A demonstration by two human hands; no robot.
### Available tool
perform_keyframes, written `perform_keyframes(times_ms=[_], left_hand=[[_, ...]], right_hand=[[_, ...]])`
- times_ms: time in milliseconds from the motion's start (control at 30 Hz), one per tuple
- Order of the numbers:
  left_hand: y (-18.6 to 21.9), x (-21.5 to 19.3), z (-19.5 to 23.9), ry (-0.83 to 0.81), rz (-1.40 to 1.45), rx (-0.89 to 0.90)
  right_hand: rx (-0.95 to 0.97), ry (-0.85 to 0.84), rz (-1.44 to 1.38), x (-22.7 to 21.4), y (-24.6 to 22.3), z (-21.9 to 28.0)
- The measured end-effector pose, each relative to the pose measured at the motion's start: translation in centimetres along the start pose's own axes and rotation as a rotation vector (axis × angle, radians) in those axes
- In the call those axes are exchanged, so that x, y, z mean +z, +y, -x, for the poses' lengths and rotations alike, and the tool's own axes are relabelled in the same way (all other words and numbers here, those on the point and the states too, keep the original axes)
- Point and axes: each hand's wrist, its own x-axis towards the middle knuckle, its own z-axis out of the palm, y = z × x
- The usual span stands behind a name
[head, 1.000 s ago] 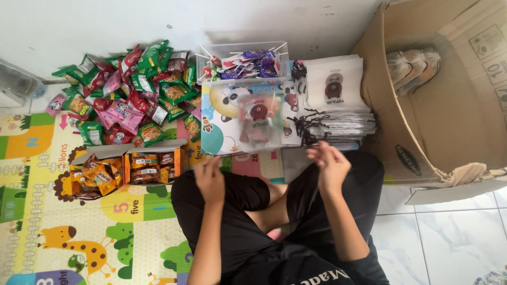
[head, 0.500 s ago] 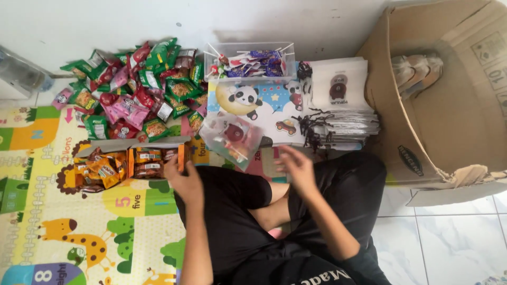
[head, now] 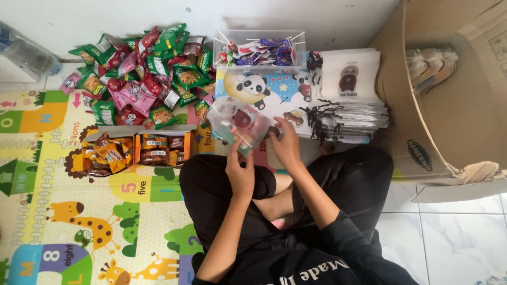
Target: Packing small snack packets into decorative plastic gift bags while sitting on a floor mat.
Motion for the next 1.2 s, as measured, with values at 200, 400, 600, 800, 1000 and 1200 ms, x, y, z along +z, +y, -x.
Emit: perform_keyframes(times_ms=[200, 400, 600, 800, 1000, 1200], left_hand=[[-3.2, 0.8, -0.9, 0.129, 0.010, 0.016], [-3.3, 0.2, -1.3, 0.154, 0.211, -0.061], [-3.5, -0.2, -2.3, 0.143, 0.417, -0.137], [-4.8, 0.2, -2.7, 0.120, 0.591, -0.223], [-5.4, 0.0, -2.9, 0.057, 0.642, -0.250], [-3.8, 0.3, -2.4, 0.087, 0.539, -0.264]], right_hand=[[0.018, -0.125, 0.129, -0.1, -0.3, -1.1], [-0.015, -0.006, 0.036, 1.0, 1.2, -0.7], [-0.015, -0.052, -0.409, -0.8, -0.7, -0.6], [0.185, -0.225, -0.844, 1.0, 3.1, -0.9], [0.246, -0.130, -0.967, 0.6, 2.6, -0.2], [0.175, 0.012, -0.917, 2.5, 3.7, 1.4]])
